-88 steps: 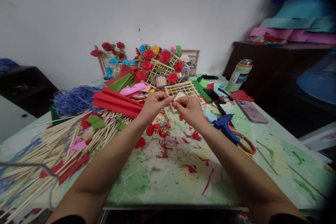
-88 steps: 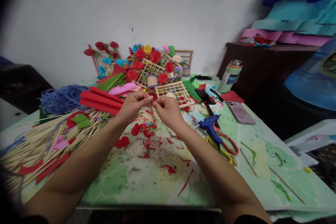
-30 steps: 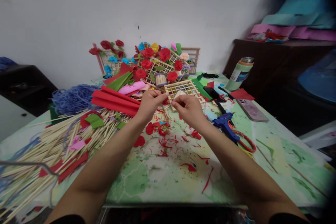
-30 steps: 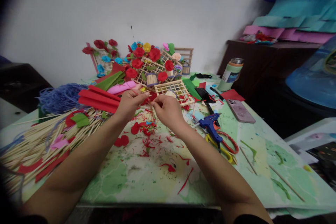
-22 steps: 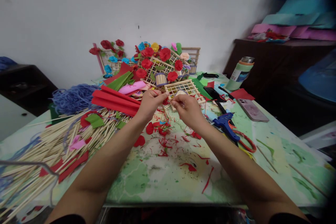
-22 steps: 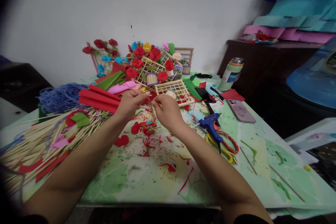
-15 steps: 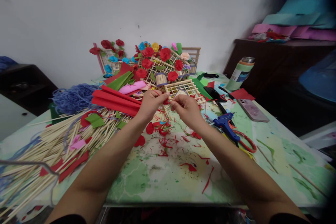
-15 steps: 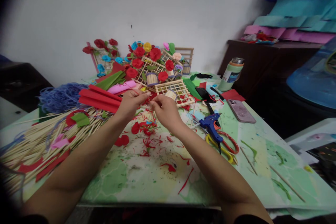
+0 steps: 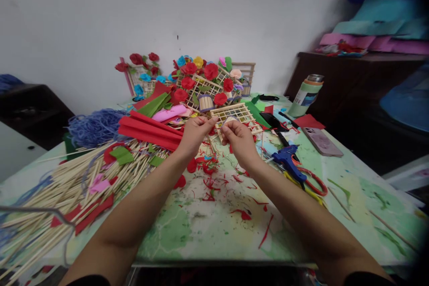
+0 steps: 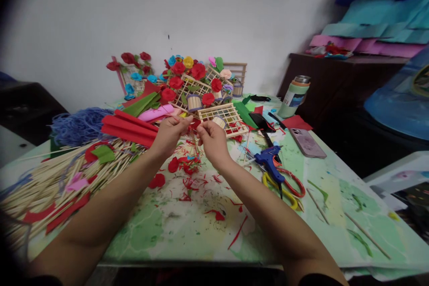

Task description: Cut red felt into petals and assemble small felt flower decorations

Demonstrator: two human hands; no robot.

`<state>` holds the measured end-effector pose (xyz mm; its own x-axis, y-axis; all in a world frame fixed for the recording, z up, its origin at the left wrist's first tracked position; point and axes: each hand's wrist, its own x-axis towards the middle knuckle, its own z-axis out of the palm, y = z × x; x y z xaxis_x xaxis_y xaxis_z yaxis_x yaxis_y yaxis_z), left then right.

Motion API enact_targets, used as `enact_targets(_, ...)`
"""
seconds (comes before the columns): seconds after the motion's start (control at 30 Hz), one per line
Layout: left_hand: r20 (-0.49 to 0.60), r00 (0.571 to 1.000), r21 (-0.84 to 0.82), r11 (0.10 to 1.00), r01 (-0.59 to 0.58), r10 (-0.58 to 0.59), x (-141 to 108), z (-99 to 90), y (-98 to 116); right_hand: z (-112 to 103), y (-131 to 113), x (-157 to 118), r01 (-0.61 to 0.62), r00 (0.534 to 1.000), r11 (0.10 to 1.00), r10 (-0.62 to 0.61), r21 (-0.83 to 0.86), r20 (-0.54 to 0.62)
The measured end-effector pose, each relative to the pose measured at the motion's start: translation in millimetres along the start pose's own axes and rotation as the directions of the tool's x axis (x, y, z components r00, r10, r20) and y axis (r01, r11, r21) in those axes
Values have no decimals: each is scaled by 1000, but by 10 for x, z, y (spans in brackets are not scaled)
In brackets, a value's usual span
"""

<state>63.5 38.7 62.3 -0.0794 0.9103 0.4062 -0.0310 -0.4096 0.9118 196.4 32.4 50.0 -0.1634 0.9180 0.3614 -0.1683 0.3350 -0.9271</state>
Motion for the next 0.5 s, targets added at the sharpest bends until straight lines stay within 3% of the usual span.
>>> enact_targets(0.23, 136, 991, -12, 1000, -10, 12, -27, 16, -15, -22, 5, 20, -61, 997, 990, 66, 130, -35)
enact_targets(0.5, 95, 994, 53, 997, 55, -60, 27, -45, -35, -168, -113, 70, -70, 995, 997, 71, 19, -66)
